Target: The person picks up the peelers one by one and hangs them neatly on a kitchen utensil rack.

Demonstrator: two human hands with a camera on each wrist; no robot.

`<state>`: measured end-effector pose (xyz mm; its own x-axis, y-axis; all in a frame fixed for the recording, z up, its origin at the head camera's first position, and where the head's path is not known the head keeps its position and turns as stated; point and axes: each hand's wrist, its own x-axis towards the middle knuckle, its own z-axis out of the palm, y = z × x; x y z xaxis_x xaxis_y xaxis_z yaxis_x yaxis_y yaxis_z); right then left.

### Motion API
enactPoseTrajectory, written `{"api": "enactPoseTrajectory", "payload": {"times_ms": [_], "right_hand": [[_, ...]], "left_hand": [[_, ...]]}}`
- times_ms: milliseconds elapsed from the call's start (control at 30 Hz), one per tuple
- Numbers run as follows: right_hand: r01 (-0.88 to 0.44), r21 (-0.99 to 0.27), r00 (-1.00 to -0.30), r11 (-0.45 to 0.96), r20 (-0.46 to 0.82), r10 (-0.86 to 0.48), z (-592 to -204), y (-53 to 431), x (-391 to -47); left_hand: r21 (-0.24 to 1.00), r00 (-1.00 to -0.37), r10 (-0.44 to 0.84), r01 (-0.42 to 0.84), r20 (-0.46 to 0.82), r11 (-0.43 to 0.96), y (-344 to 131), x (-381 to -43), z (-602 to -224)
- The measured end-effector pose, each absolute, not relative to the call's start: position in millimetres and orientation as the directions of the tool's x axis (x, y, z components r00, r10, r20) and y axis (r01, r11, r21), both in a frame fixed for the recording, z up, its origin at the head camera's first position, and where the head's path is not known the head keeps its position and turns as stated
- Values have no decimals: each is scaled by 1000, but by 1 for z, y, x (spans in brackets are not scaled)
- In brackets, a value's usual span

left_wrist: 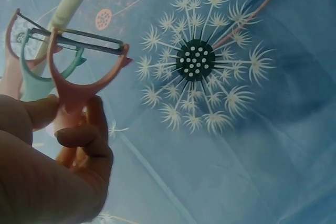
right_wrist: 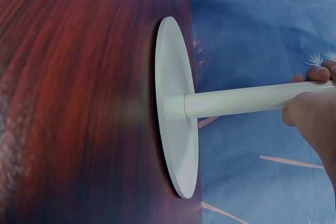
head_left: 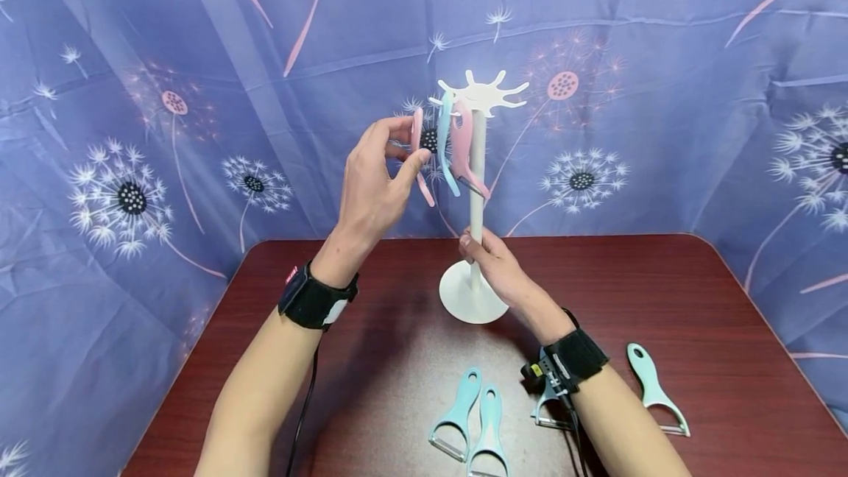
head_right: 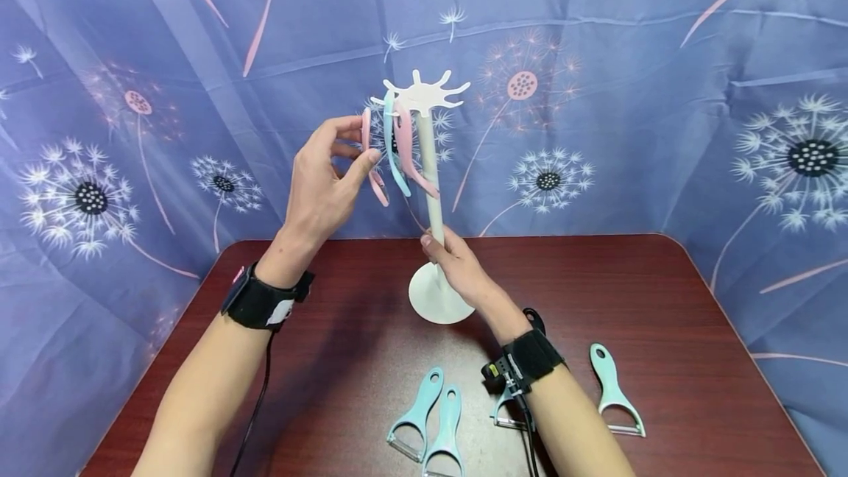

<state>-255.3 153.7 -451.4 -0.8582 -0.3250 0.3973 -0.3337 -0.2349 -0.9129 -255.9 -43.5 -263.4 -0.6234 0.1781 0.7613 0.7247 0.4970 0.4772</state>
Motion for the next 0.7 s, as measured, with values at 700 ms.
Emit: {"api": "enactPoseTrajectory", "payload": {"times_ms": [700], "right_hand": [[-340,-913,-857,-223,399,-326,-454,155,-257]], "left_hand": [[569,-635,141,754,760,330,-25,-239,-222]]}}
